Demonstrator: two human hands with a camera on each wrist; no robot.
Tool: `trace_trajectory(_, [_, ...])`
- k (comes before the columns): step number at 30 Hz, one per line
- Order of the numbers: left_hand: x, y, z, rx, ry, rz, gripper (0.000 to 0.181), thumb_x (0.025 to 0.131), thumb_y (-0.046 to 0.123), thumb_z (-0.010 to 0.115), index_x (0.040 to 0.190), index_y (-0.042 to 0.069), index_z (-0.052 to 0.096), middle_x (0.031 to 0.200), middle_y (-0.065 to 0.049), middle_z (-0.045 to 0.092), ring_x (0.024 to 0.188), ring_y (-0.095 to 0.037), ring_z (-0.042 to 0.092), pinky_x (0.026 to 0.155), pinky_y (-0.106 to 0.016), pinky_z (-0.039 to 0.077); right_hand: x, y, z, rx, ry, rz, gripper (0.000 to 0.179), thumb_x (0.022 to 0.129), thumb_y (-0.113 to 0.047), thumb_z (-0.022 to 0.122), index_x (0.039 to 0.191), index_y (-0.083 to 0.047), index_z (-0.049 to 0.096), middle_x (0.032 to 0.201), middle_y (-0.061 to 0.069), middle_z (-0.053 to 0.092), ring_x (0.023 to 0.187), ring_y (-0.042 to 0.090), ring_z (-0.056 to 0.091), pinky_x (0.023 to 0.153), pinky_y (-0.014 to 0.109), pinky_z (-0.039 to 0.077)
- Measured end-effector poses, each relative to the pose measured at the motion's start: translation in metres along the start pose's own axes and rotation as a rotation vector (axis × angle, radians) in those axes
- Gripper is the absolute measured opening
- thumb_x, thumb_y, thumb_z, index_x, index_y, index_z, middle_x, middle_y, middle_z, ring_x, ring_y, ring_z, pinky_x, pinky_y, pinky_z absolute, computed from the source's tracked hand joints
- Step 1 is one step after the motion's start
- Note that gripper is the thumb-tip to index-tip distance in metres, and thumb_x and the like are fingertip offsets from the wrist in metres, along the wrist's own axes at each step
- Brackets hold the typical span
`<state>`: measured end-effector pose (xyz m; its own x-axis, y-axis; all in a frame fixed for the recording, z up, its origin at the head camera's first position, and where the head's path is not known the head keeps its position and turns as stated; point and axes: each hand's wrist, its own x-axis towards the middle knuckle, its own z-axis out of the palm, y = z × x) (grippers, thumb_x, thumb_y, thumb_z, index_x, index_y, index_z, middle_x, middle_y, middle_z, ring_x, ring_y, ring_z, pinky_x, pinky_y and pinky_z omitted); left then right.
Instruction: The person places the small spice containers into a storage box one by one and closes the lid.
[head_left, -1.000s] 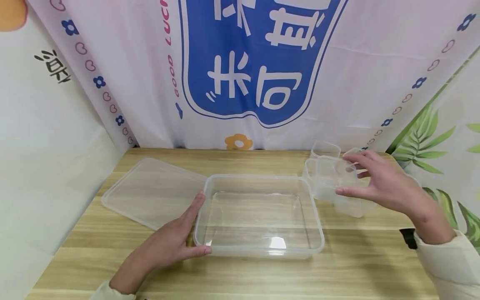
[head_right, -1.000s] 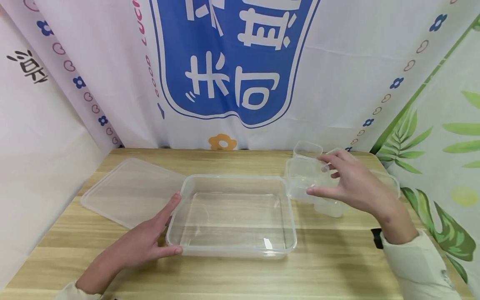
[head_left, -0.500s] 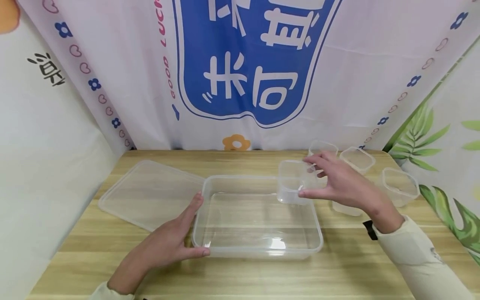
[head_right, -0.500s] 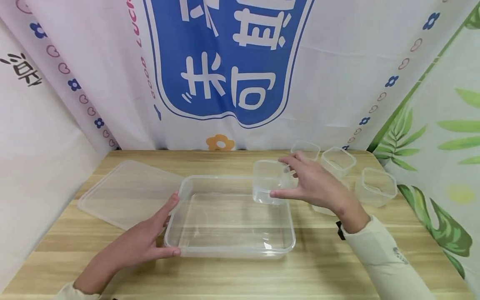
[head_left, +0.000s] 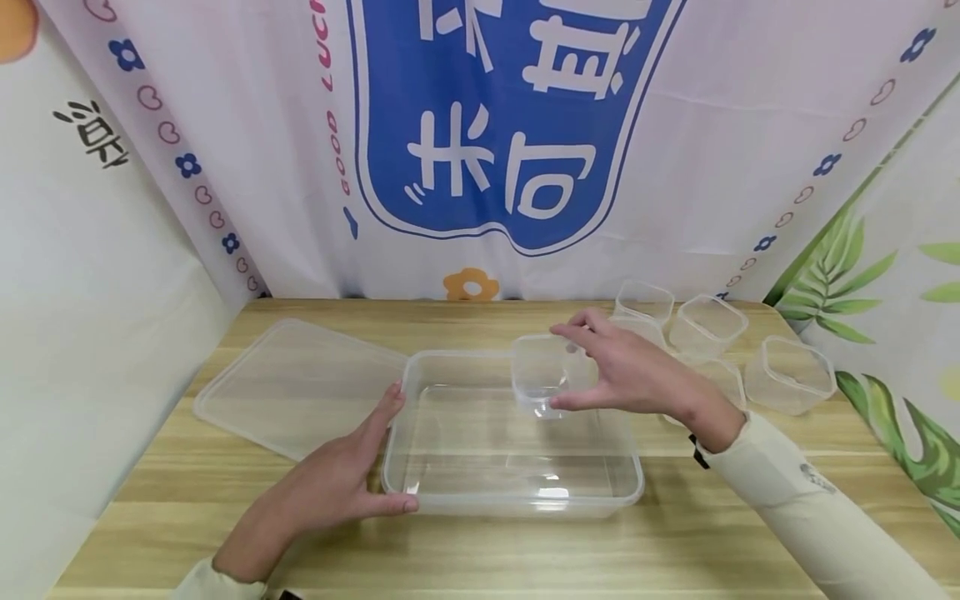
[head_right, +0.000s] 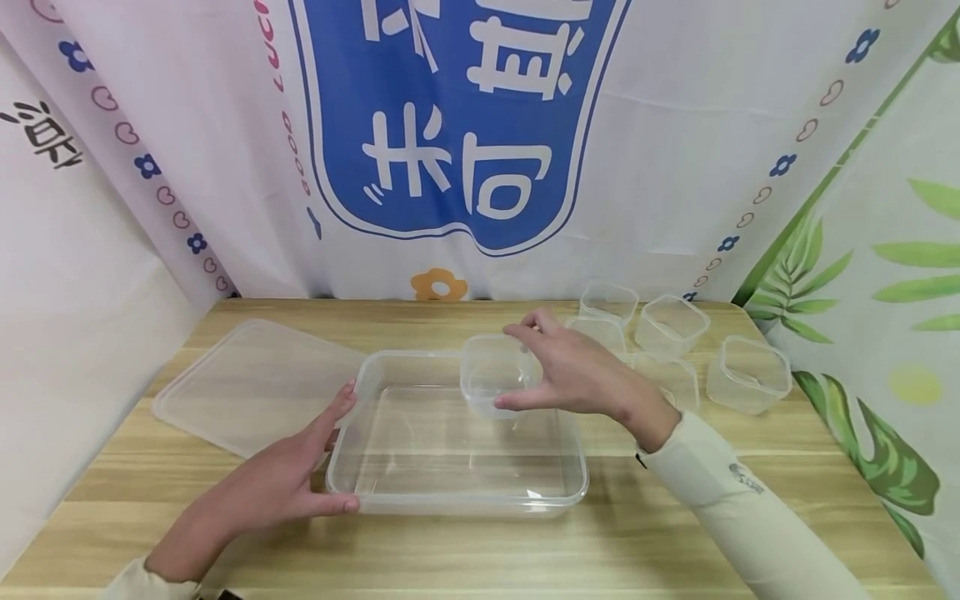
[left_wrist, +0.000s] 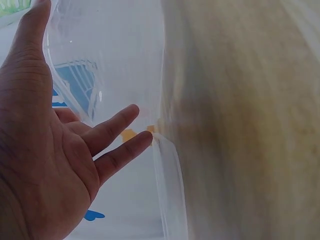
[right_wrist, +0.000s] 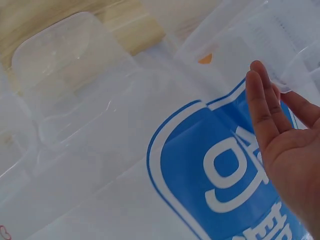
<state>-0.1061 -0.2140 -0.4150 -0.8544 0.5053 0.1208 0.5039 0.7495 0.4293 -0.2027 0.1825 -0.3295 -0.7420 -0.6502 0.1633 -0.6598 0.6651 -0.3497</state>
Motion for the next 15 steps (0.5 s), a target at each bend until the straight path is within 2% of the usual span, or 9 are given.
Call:
trace_trajectory(8, [0.001, 0.0, -0.002, 0.011, -0.008, 0.007, 0.127, 0.08, 0.07, 0.076, 0.167, 0.017, -0.001, 0.17, -0.013, 0.015, 0.132, -0.038, 0.052, 0.101, -0.051, 0.05, 0.018, -0.012, 0.014, 0.006, -0.081, -0.001, 0.096, 0.08, -0.067, 0.078, 0.148, -0.005, 0.052, 0.129, 0.008, 0.05, 0.088, 0.02, 0.059, 0.077, 0.035, 0.052])
trace_trajectory(15, [0.002, 0.002, -0.003, 0.036, 0.011, 0.016, 0.127, 0.08, 0.07, 0.076, 0.167, 0.015, 0.001, 0.169, -0.014, 0.019, 0.13, -0.038, 0.055, 0.1, -0.051, 0.051, 0.033, -0.024, 0.023, -0.014, -0.125, -0.014, 0.095, 0.081, -0.066, 0.078, 0.147, -0.002, 0.053, 0.129, 0.011, 0.052, 0.091, 0.017, 0.058, 0.08, 0.035, 0.053])
